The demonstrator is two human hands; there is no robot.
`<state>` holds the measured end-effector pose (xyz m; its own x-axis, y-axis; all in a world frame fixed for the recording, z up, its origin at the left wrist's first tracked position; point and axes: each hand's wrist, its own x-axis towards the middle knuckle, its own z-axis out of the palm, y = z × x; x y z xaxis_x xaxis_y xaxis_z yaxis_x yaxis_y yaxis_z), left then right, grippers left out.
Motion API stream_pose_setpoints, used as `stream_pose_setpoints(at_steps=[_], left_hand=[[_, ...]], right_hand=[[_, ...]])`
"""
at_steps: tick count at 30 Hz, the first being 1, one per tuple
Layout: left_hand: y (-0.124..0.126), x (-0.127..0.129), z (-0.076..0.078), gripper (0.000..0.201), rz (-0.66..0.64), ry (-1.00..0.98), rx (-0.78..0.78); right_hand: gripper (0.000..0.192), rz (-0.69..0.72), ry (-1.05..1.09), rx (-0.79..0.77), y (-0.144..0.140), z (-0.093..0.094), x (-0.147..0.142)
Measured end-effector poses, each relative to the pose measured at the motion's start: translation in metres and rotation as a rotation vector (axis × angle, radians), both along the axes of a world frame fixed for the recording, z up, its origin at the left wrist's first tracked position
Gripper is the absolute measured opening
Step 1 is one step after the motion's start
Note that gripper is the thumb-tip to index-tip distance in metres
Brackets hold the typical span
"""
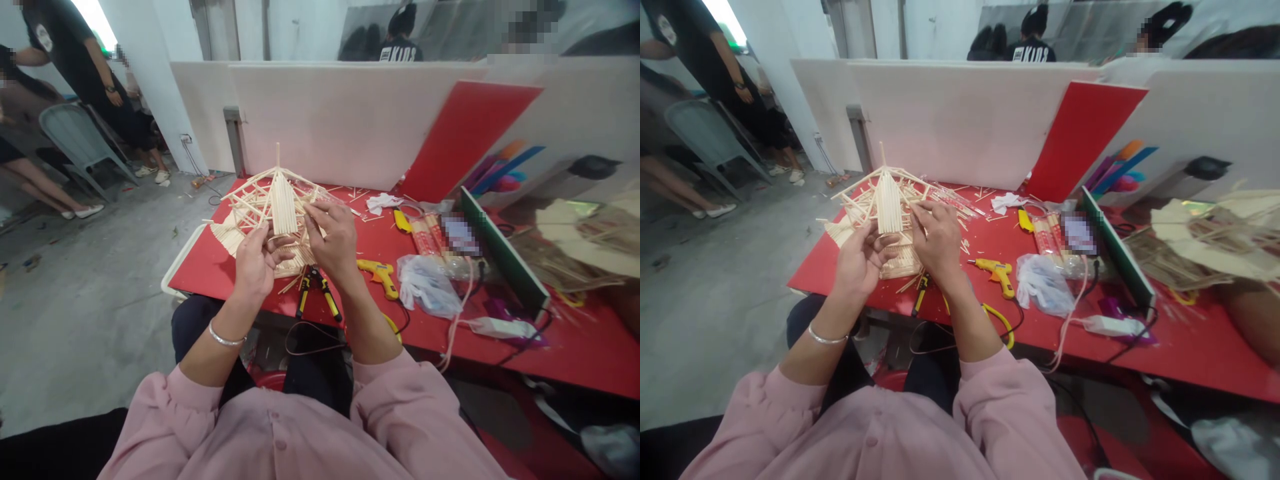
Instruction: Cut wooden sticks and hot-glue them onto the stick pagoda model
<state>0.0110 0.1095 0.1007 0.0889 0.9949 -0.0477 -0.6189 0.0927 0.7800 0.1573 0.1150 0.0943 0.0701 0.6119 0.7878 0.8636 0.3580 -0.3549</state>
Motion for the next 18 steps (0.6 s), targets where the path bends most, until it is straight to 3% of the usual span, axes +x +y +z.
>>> stream_pose_setpoints(at_steps=[10, 14, 18], left_hand=[[-0.002, 0.001, 0.001, 0.025, -0.012, -0.023, 0.007], [-0.006, 0.001, 0.003, 0.018, -0.024, -0.047, -0.026], [-0.023, 0.000, 0.003, 0.014, -0.080, -0.051, -0.072]], right_hand=[[0.034, 0.033, -0.016, -0.063, -0.003, -0.003, 0.000], [0.046, 0.043, 0.047, -0.074, -0.021, -0.007, 0.003], [0.044, -0.064, 0.168, -0.125, -0.049, -0.025, 0.030]])
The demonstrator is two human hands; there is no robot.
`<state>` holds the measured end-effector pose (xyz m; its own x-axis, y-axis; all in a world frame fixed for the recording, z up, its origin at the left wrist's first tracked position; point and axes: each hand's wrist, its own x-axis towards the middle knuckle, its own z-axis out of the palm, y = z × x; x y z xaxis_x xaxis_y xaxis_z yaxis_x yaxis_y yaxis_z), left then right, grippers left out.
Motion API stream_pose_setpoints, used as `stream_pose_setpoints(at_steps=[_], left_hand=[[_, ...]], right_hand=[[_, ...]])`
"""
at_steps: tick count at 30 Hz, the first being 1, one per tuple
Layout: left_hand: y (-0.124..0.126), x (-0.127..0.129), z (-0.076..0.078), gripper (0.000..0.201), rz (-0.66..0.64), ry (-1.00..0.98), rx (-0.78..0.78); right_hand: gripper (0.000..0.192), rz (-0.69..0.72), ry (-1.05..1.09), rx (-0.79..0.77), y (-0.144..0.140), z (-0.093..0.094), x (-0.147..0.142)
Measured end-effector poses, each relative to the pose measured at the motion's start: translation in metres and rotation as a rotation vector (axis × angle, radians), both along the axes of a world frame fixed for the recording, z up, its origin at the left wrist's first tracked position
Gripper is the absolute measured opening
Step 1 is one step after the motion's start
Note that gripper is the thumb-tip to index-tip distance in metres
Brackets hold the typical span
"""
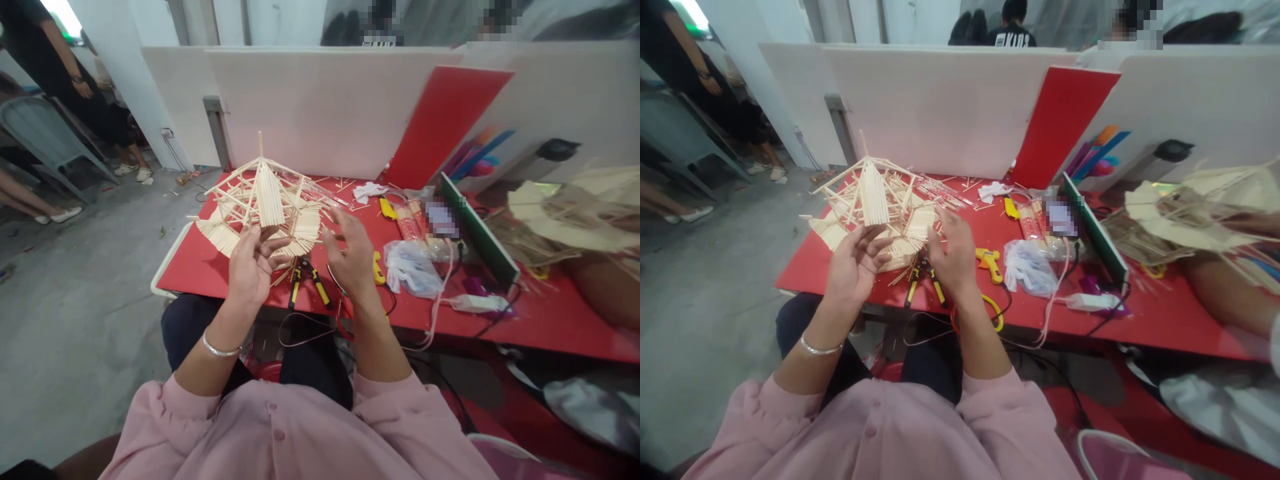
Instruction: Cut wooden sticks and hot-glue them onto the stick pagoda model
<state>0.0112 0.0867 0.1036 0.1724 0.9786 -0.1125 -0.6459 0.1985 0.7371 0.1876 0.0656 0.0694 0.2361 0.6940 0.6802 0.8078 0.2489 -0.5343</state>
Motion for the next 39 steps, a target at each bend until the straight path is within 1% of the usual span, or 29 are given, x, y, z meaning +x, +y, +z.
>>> stream_pose_setpoints(at_steps=[3, 4, 6, 7, 8, 9, 11, 12, 13, 15, 18, 20, 23, 27, 31, 33, 35, 38, 39], left_hand=[[-0.022, 0.000, -0.010, 0.020, -0.074, 0.029, -0.026], [-0.029, 0.001, -0.016, 0.022, -0.102, 0.047, -0.028], [-0.040, 0.004, -0.034, 0.025, -0.155, 0.128, -0.012], [-0.044, 0.006, -0.044, 0.028, -0.192, 0.212, 0.016], [-0.046, 0.008, -0.055, 0.030, -0.234, 0.337, 0.070], [-0.046, 0.010, -0.067, 0.028, -0.262, 0.505, 0.162], [-0.043, 0.014, -0.090, 0.015, -0.213, 0.887, 0.445], [-0.040, 0.015, -0.100, 0.010, -0.154, 1.043, 0.558], [-0.035, 0.015, -0.110, 0.011, -0.094, 1.162, 0.624], [-0.025, 0.014, -0.125, 0.017, -0.019, 1.307, 0.676], [-0.005, 0.012, -0.140, 0.018, 0.077, 1.395, 0.654], [0.007, 0.011, -0.145, 0.018, 0.121, 1.432, 0.645], [0.018, 0.009, -0.150, 0.022, 0.139, 1.474, 0.662], [0.028, 0.004, -0.154, 0.025, 0.161, 1.514, 0.682], [0.036, -0.002, -0.149, 0.027, 0.153, 1.630, 0.622], [0.035, -0.002, -0.144, 0.025, 0.127, 1.699, 0.576], [0.028, 0.003, -0.137, 0.024, 0.063, 1.772, 0.558], [0.016, 0.016, -0.128, 0.025, -0.099, 1.843, 0.610], [0.014, 0.019, -0.126, 0.025, -0.125, 1.863, 0.619]], right_hand=[[0.037, -0.141, 0.093, -0.122, -0.021, -0.026, 0.030], [0.036, -0.172, 0.093, -0.192, -0.028, -0.036, 0.039], [0.033, -0.194, 0.023, -0.364, -0.039, -0.056, 0.052], [0.031, -0.195, -0.021, -0.439, -0.044, -0.065, 0.055], [0.030, -0.196, -0.058, -0.497, -0.048, -0.073, 0.056], [0.029, -0.203, -0.083, -0.532, -0.051, -0.080, 0.054], [0.029, -0.218, -0.103, -0.551, -0.054, -0.089, 0.047], [0.030, -0.224, -0.113, -0.552, -0.054, -0.091, 0.042], [0.031, -0.221, -0.123, -0.552, -0.054, -0.093, 0.035], [0.032, -0.183, -0.143, -0.553, -0.050, -0.092, 0.020], [0.031, -0.086, -0.184, -0.565, -0.041, -0.090, -0.001], [0.027, -0.037, -0.216, -0.578, -0.036, -0.090, -0.011], [0.028, -0.010, -0.255, -0.602, -0.030, -0.093, -0.015], [0.032, -0.054, -0.278, -0.640, -0.027, -0.099, -0.010], [0.037, -0.091, -0.291, -0.661, -0.025, -0.099, -0.009], [0.038, -0.095, -0.289, -0.664, -0.026, -0.097, -0.009], [0.036, -0.101, -0.282, -0.666, -0.027, -0.093, -0.009], [0.033, -0.117, -0.250, -0.657, -0.031, -0.086, -0.007], [0.032, -0.112, -0.237, -0.652, -0.032, -0.083, -0.006]])
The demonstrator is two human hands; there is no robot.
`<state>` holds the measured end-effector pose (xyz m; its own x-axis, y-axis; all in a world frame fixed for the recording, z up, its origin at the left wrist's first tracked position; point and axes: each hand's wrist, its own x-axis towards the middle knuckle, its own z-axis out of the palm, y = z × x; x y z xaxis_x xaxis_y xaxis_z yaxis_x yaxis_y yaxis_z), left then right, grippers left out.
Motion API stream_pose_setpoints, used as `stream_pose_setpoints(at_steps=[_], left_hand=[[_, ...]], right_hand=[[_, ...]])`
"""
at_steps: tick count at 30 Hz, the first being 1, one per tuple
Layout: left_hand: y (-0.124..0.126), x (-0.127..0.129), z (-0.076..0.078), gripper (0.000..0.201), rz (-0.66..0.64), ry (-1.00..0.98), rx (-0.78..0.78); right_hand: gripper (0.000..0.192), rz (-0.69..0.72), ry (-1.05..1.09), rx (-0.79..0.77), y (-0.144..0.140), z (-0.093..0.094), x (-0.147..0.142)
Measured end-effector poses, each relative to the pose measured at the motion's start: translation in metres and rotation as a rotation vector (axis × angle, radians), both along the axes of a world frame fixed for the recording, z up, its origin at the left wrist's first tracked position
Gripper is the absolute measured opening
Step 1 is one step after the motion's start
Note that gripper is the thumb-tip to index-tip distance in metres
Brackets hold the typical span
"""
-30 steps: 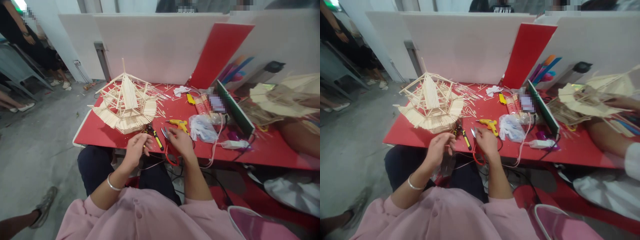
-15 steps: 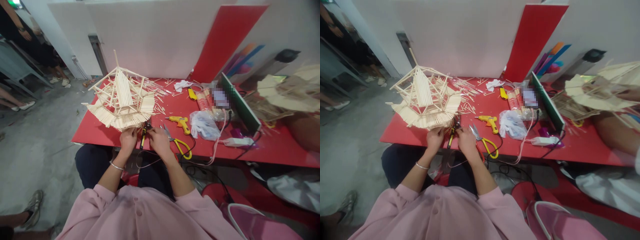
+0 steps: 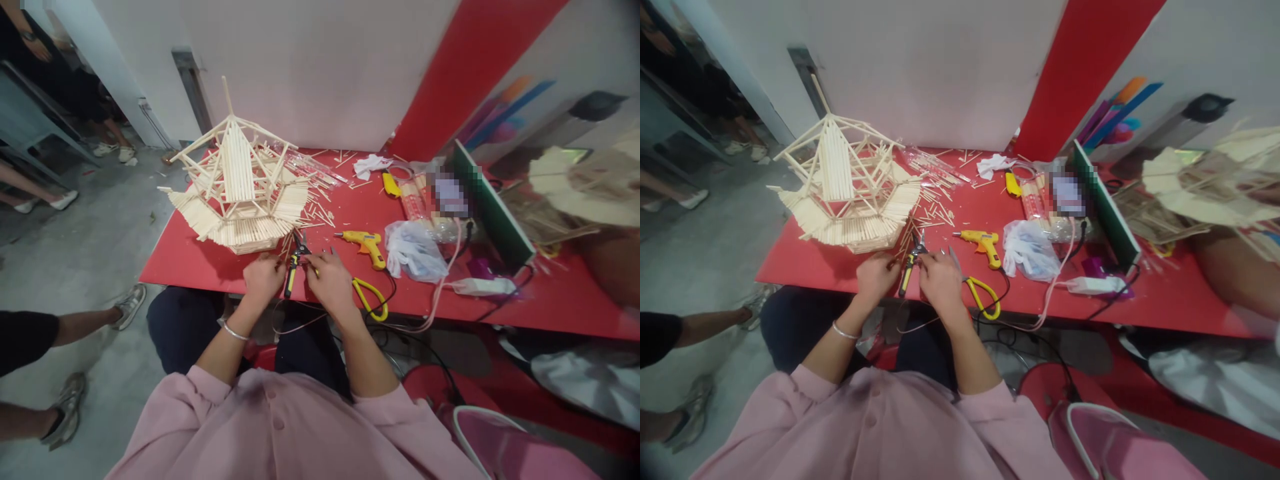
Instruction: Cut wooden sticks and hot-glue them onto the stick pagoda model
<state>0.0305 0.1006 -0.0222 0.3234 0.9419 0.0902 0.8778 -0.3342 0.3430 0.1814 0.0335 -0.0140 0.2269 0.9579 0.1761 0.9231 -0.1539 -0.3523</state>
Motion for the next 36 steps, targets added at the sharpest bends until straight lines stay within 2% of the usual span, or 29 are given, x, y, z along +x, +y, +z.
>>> stream_pose_setpoints(at_steps=[3, 6, 13, 17, 21, 26, 29, 32, 36], left_hand=[[0.000, 0.004, 0.007, 0.025, 0.002, 0.097, -0.014], [0.005, -0.002, 0.012, 0.025, -0.030, 0.219, -0.051], [0.009, -0.011, 0.011, 0.032, -0.123, 0.326, -0.034], [0.008, -0.013, 0.013, 0.028, -0.119, 0.311, -0.052], [-0.001, -0.022, 0.020, 0.020, -0.070, 0.113, -0.093], [-0.011, -0.027, 0.027, 0.014, -0.207, -0.358, -0.216], [-0.017, -0.022, 0.023, 0.009, -0.215, -0.604, -0.344], [-0.023, -0.015, 0.017, 0.020, -0.200, -0.776, -0.556], [-0.030, -0.011, 0.019, 0.038, -0.179, -0.820, -0.553]], right_hand=[[0.030, 0.039, 0.033, -0.003, -0.002, 0.006, 0.001], [0.029, 0.068, 0.056, -0.036, -0.001, 0.009, -0.001], [0.030, 0.124, 0.128, -0.050, 0.001, 0.008, -0.009], [0.028, 0.089, 0.386, 0.003, 0.002, 0.009, -0.010], [0.026, 0.038, 0.666, 0.050, 0.009, 0.000, -0.013], [0.045, 0.058, 0.905, 0.074, 0.020, -0.009, -0.023], [0.047, 0.045, 0.984, 0.104, 0.021, -0.005, -0.025], [0.047, 0.036, 1.017, 0.132, 0.019, 0.001, -0.023], [0.049, 0.010, 1.043, 0.165, 0.018, 0.006, -0.018]])
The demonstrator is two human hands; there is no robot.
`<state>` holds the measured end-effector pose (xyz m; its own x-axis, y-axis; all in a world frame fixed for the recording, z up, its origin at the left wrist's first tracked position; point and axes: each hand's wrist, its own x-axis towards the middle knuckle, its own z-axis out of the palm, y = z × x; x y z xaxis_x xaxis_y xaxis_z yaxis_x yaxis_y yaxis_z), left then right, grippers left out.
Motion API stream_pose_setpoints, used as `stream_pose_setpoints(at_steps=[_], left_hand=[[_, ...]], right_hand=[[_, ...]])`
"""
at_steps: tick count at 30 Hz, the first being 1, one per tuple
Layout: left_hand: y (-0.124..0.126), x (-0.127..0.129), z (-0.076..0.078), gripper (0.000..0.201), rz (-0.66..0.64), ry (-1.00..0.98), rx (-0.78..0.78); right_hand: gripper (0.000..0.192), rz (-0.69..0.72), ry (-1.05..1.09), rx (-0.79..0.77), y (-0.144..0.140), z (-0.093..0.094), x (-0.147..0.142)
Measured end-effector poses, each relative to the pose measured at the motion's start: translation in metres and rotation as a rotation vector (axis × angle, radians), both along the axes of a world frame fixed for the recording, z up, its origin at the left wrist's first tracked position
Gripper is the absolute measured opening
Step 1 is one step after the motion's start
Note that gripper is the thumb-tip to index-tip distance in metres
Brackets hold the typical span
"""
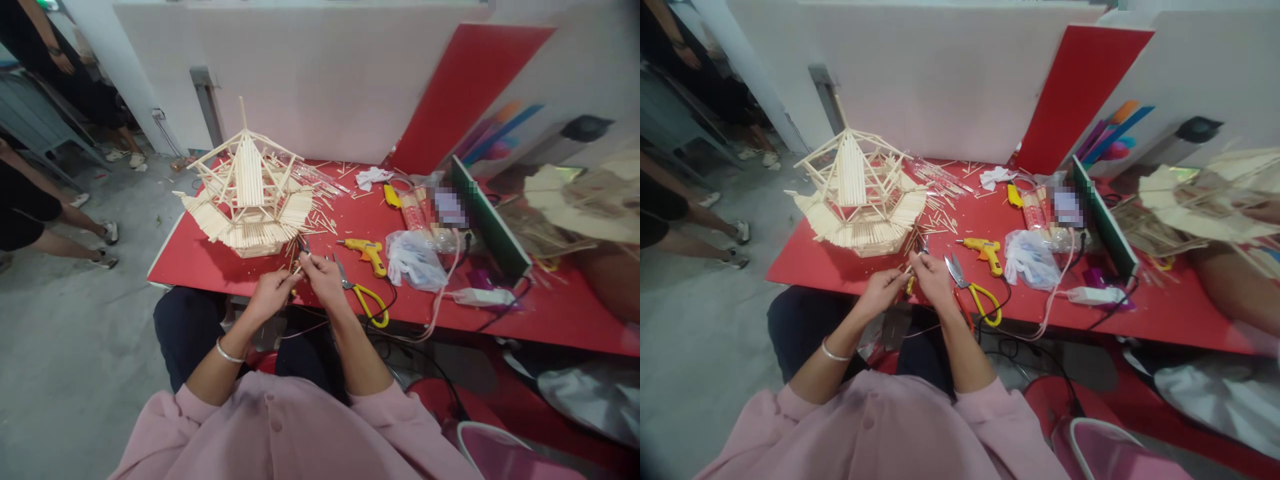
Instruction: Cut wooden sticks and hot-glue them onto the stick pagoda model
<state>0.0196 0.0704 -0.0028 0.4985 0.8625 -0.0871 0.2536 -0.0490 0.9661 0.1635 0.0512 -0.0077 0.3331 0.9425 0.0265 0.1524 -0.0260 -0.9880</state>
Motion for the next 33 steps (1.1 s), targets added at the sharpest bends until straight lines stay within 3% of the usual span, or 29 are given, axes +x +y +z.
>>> stream_pose_setpoints(at_steps=[7, 12, 16, 23, 28, 33], left_hand=[[-0.013, -0.008, 0.031, 0.040, -0.061, -0.180, -0.195], [-0.018, -0.017, 0.056, 0.042, -0.013, -0.324, -0.292], [-0.013, -0.023, 0.071, 0.043, -0.020, -0.429, -0.290], [0.013, -0.026, 0.096, 0.030, 0.412, -0.573, -0.062], [0.035, -0.033, 0.104, 0.031, 0.448, -0.718, -0.056], [0.051, -0.034, 0.099, 0.029, 0.540, -0.738, -0.087]], right_hand=[[0.044, -0.032, 0.065, 0.040, -0.008, 0.032, 0.003], [0.029, 0.100, 0.140, 0.157, -0.009, 0.071, -0.002], [0.024, 0.178, 0.157, 0.270, 0.010, 0.104, -0.005], [0.025, 0.261, -0.149, 0.411, 0.068, 0.162, -0.017], [0.026, 0.333, -0.367, 0.449, 0.109, 0.187, -0.032], [0.027, 0.314, -0.649, 0.419, 0.134, 0.191, -0.041]])
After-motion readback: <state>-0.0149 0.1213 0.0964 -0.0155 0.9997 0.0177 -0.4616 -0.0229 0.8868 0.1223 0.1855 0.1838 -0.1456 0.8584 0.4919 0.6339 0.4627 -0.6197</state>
